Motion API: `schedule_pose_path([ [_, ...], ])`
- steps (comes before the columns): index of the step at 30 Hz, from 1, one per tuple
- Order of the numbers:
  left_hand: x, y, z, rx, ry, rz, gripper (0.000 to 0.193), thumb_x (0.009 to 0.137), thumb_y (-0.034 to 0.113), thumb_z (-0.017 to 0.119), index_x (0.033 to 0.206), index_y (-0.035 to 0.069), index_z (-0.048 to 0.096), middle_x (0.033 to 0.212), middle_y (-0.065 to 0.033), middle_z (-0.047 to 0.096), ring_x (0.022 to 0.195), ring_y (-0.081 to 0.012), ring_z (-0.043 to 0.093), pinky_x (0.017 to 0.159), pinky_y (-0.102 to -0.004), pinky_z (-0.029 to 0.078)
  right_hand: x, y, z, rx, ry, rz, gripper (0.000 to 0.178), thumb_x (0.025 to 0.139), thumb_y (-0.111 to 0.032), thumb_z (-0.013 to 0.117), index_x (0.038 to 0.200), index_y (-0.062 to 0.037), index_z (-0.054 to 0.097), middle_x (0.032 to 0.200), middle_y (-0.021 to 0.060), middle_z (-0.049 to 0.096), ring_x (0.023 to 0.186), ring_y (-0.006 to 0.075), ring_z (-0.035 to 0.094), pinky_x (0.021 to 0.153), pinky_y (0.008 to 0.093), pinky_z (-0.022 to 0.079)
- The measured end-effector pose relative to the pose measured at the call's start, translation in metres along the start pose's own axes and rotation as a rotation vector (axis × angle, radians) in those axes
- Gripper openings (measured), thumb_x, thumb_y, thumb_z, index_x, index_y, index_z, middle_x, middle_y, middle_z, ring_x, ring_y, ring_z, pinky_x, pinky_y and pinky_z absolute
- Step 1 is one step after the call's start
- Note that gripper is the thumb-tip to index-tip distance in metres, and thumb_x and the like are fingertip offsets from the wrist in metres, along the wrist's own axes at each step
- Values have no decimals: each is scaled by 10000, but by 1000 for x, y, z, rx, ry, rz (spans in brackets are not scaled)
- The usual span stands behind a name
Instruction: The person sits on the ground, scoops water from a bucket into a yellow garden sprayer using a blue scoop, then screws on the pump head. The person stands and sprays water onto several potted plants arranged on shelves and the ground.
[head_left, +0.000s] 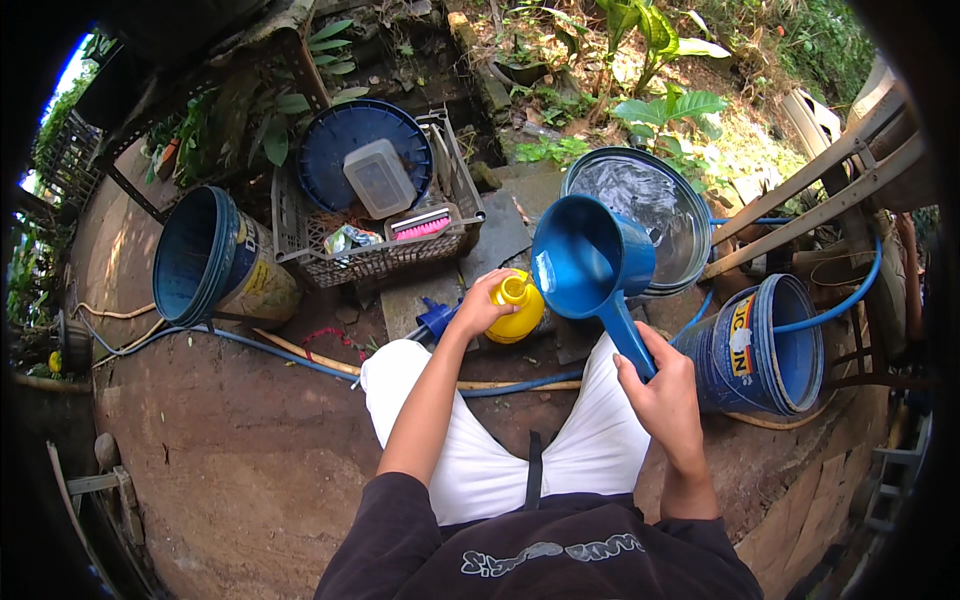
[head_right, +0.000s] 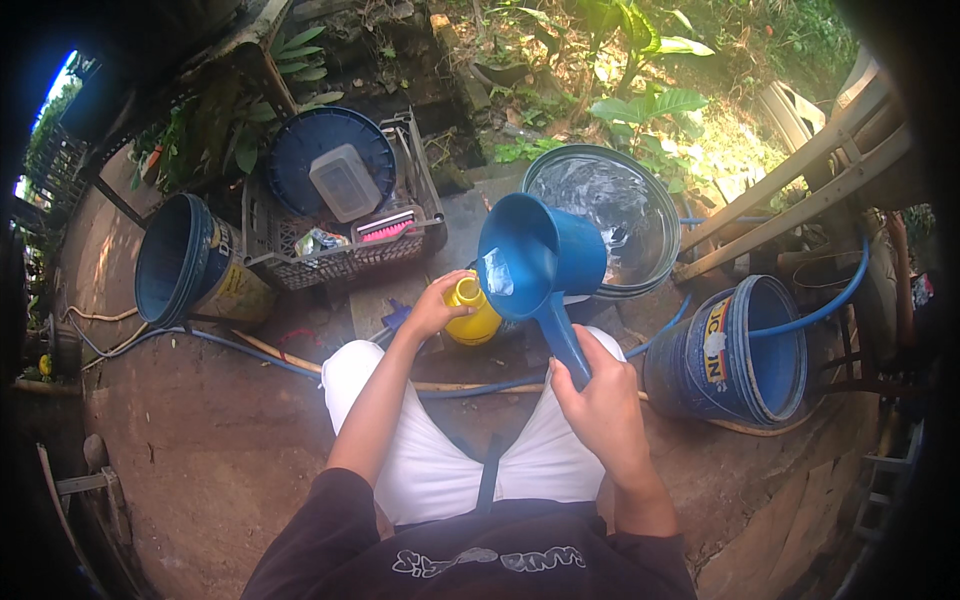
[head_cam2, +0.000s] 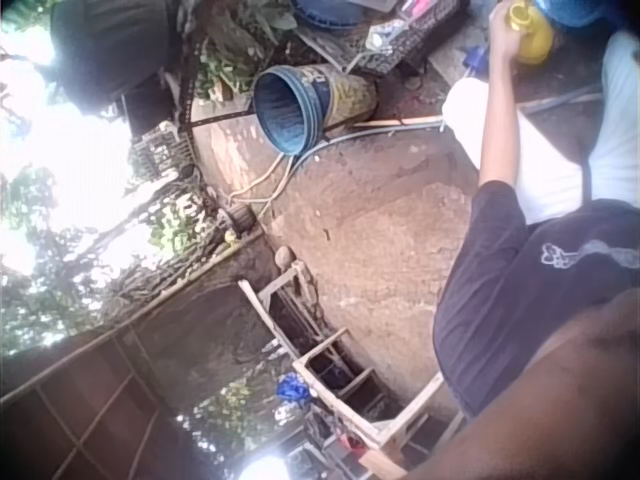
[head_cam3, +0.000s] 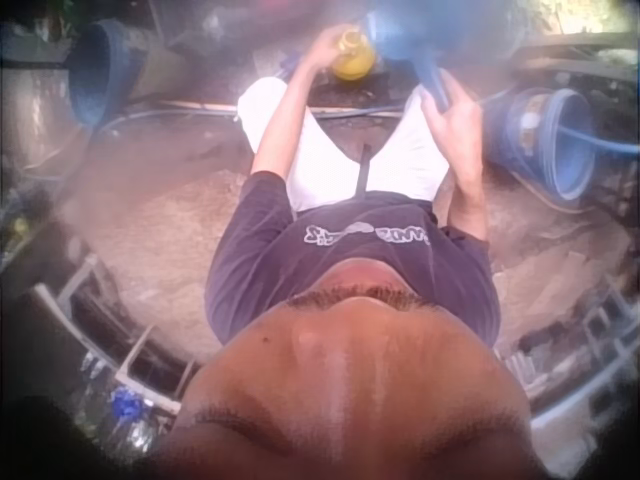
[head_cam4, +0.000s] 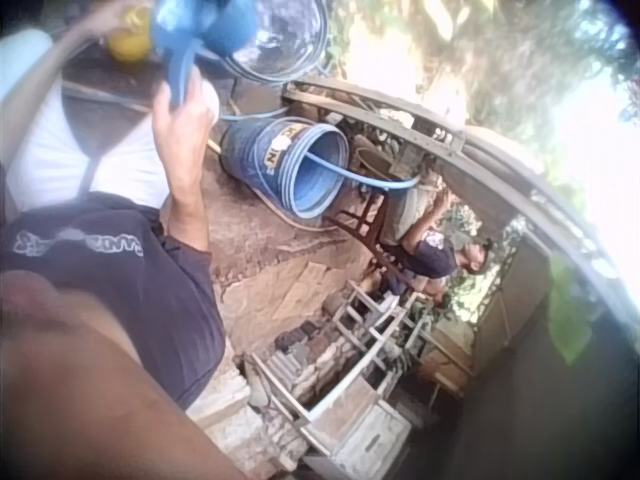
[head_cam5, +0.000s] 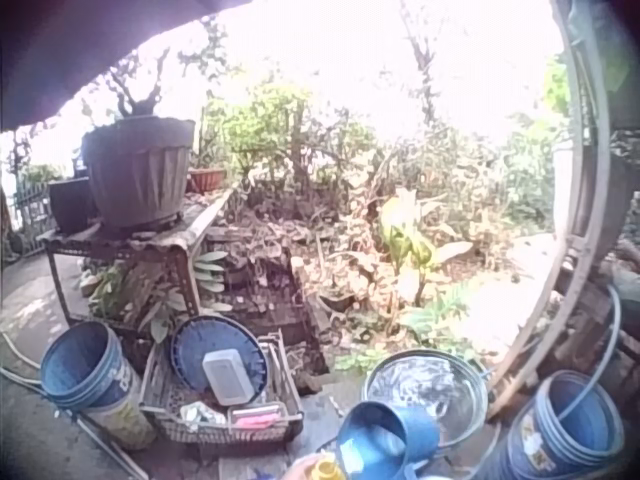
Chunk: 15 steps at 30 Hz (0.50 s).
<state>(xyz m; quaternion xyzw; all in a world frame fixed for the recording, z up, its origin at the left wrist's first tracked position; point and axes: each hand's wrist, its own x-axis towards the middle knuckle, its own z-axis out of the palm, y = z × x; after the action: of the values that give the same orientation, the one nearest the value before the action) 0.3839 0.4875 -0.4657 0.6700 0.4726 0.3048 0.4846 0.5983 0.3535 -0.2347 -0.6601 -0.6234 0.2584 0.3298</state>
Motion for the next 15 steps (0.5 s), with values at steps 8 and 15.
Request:
schedule_pose_path([
  [8,5,-18,5,-53,88,-18,556,647,106,750,1165,58,551,1224,-140,546,1193,-293,461,1026,-366,336,12,23,-7,578,33,298,330,827,-80,606,1120,64,563,668,-4,538,532,20,445,462,175,325],
  [15,6,-3,5,48,146,-46,544,662,138,739,1163,72,536,1154,-144,571,1120,-317,506,971,-376,382,32,61,-5,777,247,228,192,898,-154,512,972,15,569,589,12,495,422,26,364,375,163,251],
])
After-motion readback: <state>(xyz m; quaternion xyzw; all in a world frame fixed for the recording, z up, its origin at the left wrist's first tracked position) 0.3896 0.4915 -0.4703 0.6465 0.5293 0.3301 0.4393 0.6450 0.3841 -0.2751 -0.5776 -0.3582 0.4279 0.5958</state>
